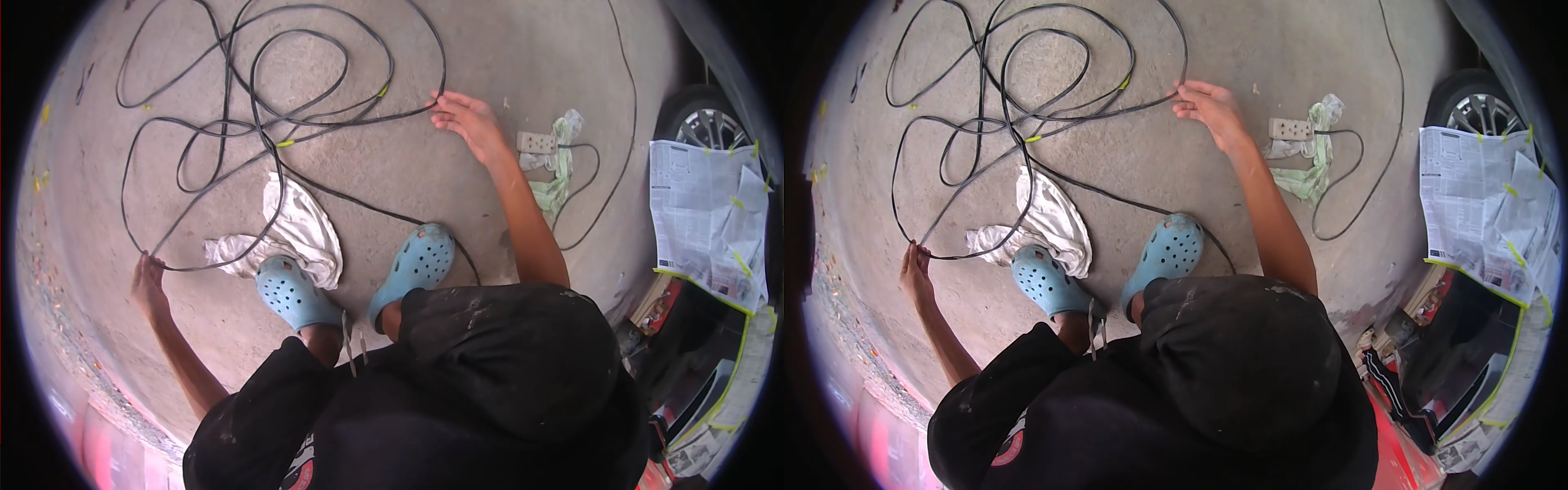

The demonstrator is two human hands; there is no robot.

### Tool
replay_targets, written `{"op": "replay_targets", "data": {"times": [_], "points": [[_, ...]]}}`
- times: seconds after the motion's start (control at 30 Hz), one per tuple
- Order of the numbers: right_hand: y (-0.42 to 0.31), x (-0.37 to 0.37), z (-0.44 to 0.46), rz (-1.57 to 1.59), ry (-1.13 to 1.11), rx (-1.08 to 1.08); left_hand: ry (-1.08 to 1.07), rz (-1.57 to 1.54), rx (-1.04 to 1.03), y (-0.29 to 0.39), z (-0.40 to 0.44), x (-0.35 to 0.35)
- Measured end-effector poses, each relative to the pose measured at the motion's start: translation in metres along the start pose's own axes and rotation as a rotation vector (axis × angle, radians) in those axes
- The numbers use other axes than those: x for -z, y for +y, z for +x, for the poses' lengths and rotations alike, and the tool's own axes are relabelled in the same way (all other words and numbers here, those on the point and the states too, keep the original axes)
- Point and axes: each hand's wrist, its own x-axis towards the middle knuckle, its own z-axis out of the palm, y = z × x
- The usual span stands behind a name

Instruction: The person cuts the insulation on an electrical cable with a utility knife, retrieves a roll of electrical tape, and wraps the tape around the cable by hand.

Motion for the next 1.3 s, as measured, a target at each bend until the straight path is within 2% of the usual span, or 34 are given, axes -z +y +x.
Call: {"op": "replay_targets", "data": {"times": [0.1,0.17,0.27,0.33,0.53,0.8,1.13,1.3], "points": [[-0.002,-0.003,-0.001,-0.024,0.061,-0.023,-0.038,-0.035,0.004,0.000,-0.004,-0.003],[0.003,0.004,0.000,0.000,0.065,-0.007,-0.032,-0.044,0.079,0.014,-0.018,-0.017],[0.012,0.005,0.007,-0.017,0.067,0.004,-0.202,-0.208,0.092,0.018,-0.020,-0.022],[0.012,0.004,0.006,-0.058,0.060,0.000,-0.218,-0.215,0.120,0.041,-0.035,-0.044],[0.003,-0.003,0.001,-0.070,0.092,-0.009,-0.316,-0.218,0.080,0.067,-0.053,-0.085],[-0.002,-0.012,0.002,-0.166,0.175,0.009,-0.384,-0.229,0.030,0.073,-0.052,-0.092],[0.008,-0.012,0.005,-0.167,0.174,-0.009,-0.355,-0.240,0.097,0.065,-0.052,-0.076],[0.013,-0.012,0.011,-0.151,0.195,0.042,-0.434,-0.256,0.107,0.074,-0.056,-0.078]]}}
